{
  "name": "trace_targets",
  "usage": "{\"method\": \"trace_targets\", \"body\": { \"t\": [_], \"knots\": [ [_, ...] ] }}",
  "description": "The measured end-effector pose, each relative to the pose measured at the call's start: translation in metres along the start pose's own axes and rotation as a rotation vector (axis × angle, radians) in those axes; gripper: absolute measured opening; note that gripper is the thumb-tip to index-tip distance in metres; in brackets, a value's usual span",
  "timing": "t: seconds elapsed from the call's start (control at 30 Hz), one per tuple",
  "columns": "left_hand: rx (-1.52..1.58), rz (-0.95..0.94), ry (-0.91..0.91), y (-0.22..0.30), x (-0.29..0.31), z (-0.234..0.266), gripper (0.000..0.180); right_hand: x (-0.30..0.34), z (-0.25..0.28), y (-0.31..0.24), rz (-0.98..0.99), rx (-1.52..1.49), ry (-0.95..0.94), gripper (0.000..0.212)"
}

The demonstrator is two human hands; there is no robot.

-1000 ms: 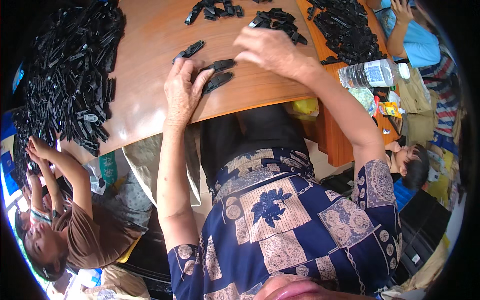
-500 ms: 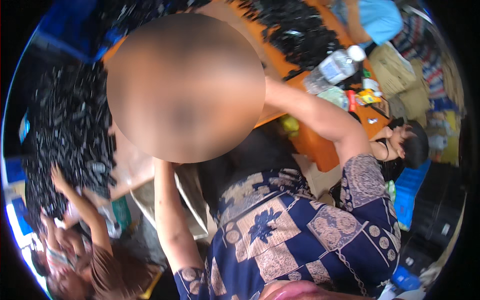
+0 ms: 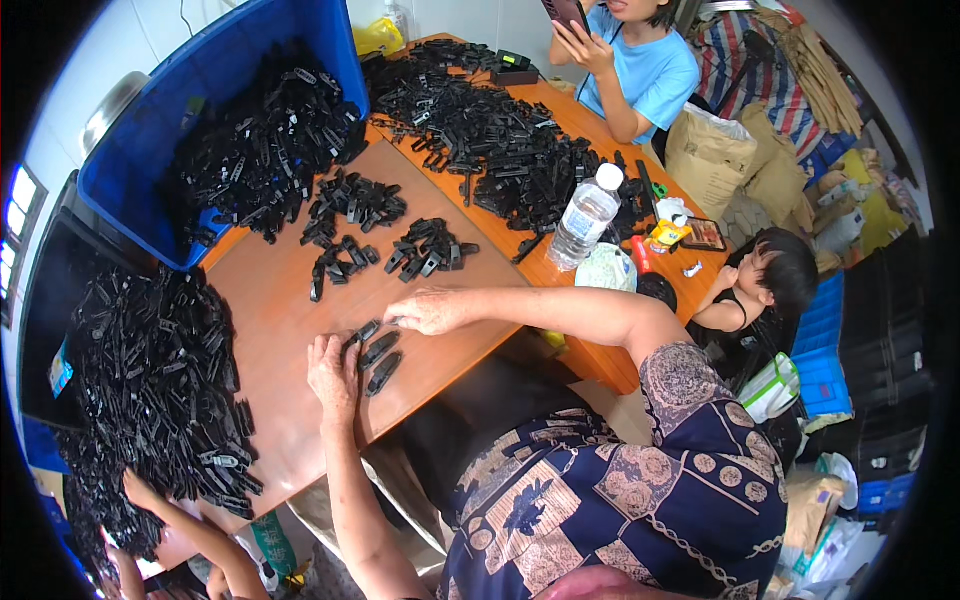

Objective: The person assembles small plastic components by hand and lines them up on the table, gathers and rearranges loose plastic pieces across the surface, and continues assembling the plastic parts.

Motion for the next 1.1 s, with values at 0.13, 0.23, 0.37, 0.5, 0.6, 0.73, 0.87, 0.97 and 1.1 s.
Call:
{"method": "trace_targets", "body": {
  "t": [0.13,0.23,0.37,0.5,0.6,0.73,0.87,0.97,1.1],
  "knots": [
    [0.082,0.119,0.022,-0.017,0.005,0.004,0.029,-0.012,-0.006,0.037,-0.041,0.01,0.11,0.026],
    [0.081,0.1,0.023,-0.015,0.0,0.006,0.015,-0.01,0.018,0.027,-0.085,0.063,0.134,0.027],
    [0.1,0.057,0.064,-0.01,-0.008,0.009,0.015,0.002,0.043,0.011,-0.076,0.398,0.137,0.023],
    [0.067,0.081,0.061,-0.013,-0.002,0.008,0.017,-0.003,0.043,-0.028,0.182,0.601,0.152,0.02],
    [0.07,0.119,0.007,-0.014,0.0,0.004,0.016,-0.015,0.04,-0.034,0.176,0.495,0.165,0.019],
    [0.078,0.118,0.009,-0.013,0.001,0.006,0.016,-0.031,0.021,-0.05,0.248,0.484,0.039,0.019],
    [0.085,0.117,0.025,-0.011,-0.001,0.008,0.02,-0.036,0.017,-0.043,0.198,0.48,-0.013,0.02],
    [0.117,0.129,0.0,-0.01,-0.003,0.009,0.019,-0.037,0.015,-0.04,0.138,0.466,-0.026,0.02],
    [0.134,0.131,0.0,-0.013,-0.002,0.007,0.018,-0.051,-0.002,-0.048,0.175,0.425,0.049,0.021]
  ]
}}
Point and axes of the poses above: each hand's wrist, its own x-axis away from the middle knuckle, its own z-axis out of the back of the hand, y = z × x, the point moved 9 cm from there along -x, towards the middle knuckle, and after that the axes turned 7 degrees about z, right-handed, at the moved point
